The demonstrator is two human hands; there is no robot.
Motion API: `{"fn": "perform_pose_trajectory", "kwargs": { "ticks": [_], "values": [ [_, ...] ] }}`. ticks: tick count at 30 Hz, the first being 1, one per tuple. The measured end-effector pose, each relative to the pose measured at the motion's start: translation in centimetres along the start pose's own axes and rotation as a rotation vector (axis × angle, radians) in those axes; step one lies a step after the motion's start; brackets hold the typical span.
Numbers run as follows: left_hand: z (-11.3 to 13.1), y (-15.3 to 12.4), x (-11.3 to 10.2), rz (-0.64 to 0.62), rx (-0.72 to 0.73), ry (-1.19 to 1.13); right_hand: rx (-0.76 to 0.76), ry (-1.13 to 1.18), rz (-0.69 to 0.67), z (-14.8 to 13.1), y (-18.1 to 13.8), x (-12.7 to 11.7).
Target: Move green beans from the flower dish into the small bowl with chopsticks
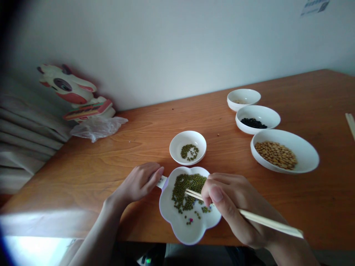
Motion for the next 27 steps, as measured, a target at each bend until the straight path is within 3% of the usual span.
{"fn": "perform_pose_trajectory", "kwargs": {
  "ticks": [27],
  "values": [
    [-0.12,-0.05,-0.02,0.017,0.006,0.014,-0.018,-0.045,-0.037,-0.06,0.11,0.56]
  ]
}}
Point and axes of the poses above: each hand's wrist, its own y-axis towards the middle knuckle, its own x-axis out of the palm, z = x × y, the point moved 6 cm from there along y, towards the middle knuckle, and after that the axes turned 3 degrees about z, right-handed, at the moved point
